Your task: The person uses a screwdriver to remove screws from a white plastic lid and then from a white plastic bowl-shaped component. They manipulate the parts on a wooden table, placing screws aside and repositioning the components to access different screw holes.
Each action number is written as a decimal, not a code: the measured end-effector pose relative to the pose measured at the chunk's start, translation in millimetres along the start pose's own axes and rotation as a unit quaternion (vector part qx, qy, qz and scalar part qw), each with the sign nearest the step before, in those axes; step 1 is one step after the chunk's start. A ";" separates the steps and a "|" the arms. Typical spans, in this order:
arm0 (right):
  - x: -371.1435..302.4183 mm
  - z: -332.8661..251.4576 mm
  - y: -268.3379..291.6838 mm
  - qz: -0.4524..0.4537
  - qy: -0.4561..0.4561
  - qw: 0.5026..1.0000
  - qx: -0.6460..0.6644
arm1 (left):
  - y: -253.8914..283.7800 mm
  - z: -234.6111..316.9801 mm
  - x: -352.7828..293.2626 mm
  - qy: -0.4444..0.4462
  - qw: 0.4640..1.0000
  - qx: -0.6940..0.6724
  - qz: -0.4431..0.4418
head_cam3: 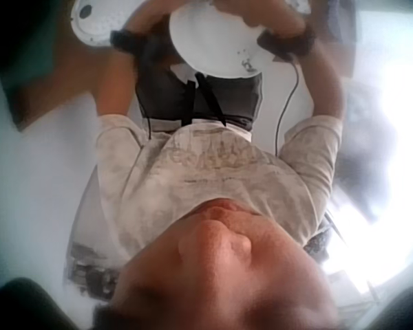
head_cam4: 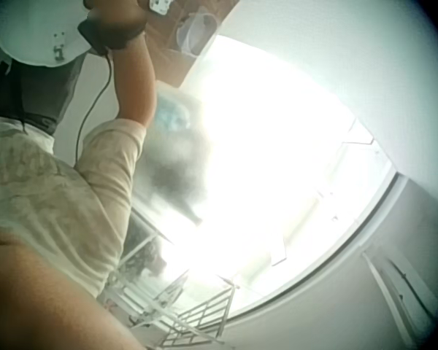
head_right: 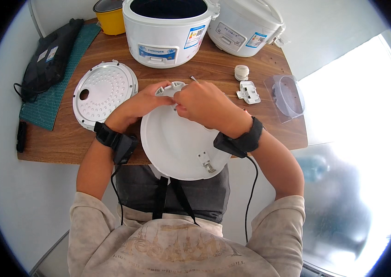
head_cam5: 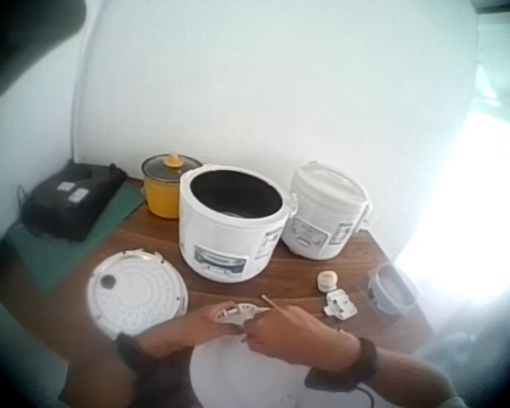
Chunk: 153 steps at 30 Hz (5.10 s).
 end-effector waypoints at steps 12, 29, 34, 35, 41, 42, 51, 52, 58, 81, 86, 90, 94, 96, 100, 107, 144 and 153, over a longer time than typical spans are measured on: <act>-4.7 5.0 -7.8 -0.007 -0.001 1.000 -0.012 | -2.1 2.2 0.2 0.004 1.000 0.009 -0.001; -4.6 1.8 0.4 0.014 0.014 0.999 0.045 | 0.1 -2.2 1.6 -0.002 1.000 0.000 -0.002; -1.9 -0.8 -4.1 -0.060 -0.015 0.998 0.010 | -1.6 -1.1 0.5 0.006 1.000 -0.004 -0.005; -2.4 0.9 -4.2 -0.056 -0.024 0.998 0.017 | -0.9 -1.7 1.4 0.001 1.000 -0.003 -0.005; -8.2 3.7 4.0 0.015 -0.020 0.997 0.078 | -1.0 0.4 0.4 -0.014 1.000 0.000 0.001; -7.4 4.1 1.8 0.022 0.007 0.997 0.074 | -1.4 0.3 0.8 -0.010 1.000 -0.005 0.003; -8.8 8.3 -3.1 0.012 -0.006 1.000 0.028 | -1.1 0.1 1.2 -0.003 1.000 0.009 0.000; -11.1 8.9 -1.3 0.015 -0.006 1.000 0.013 | -1.7 1.7 0.7 -0.007 1.000 0.014 0.000; -70.1 37.1 55.9 0.120 -0.185 0.972 0.088 | -0.2 1.1 -7.5 0.030 0.999 0.006 0.023; -264.0 62.0 33.2 0.266 -0.387 0.877 0.098 | 0.3 0.1 -4.2 0.013 1.000 0.005 0.024; -261.4 56.1 71.5 0.407 -0.309 0.848 0.142 | 0.0 0.2 -2.7 0.012 1.000 0.005 0.016; -234.1 30.0 108.7 0.505 -0.222 0.818 0.164 | -1.7 0.3 -4.1 0.015 1.000 -0.003 0.008; -187.8 3.6 127.6 0.540 -0.147 0.806 0.193 | -0.4 -2.7 -1.8 0.019 1.000 -0.006 0.008; -160.4 -1.2 124.6 0.518 -0.130 0.820 0.204 | -0.6 -1.4 -1.7 0.016 1.000 -0.005 0.009; -112.4 -6.2 110.8 0.465 -0.120 0.864 0.148 | -3.8 2.7 -2.3 0.011 1.000 -0.003 -0.014; -84.8 -12.3 109.1 0.448 -0.085 0.883 0.110 | 0.9 1.9 -6.2 0.015 1.000 0.008 0.024; -40.6 -50.2 128.0 0.278 0.096 0.955 -0.041 | 5.9 -8.2 5.3 0.003 0.999 0.030 0.035; -37.1 -38.9 126.7 0.328 0.056 0.943 -0.003 | 5.0 -7.1 7.2 -0.004 0.999 0.028 0.030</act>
Point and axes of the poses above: each hand's wrist, its own x-axis towards the middle knuckle, its own y-axis out of the back of the hand, z = x × y, the point moved 10 cm from there along x, towards the middle knuckle, and after that the axes turned 15 degrees about y, right-handed, at the moved point
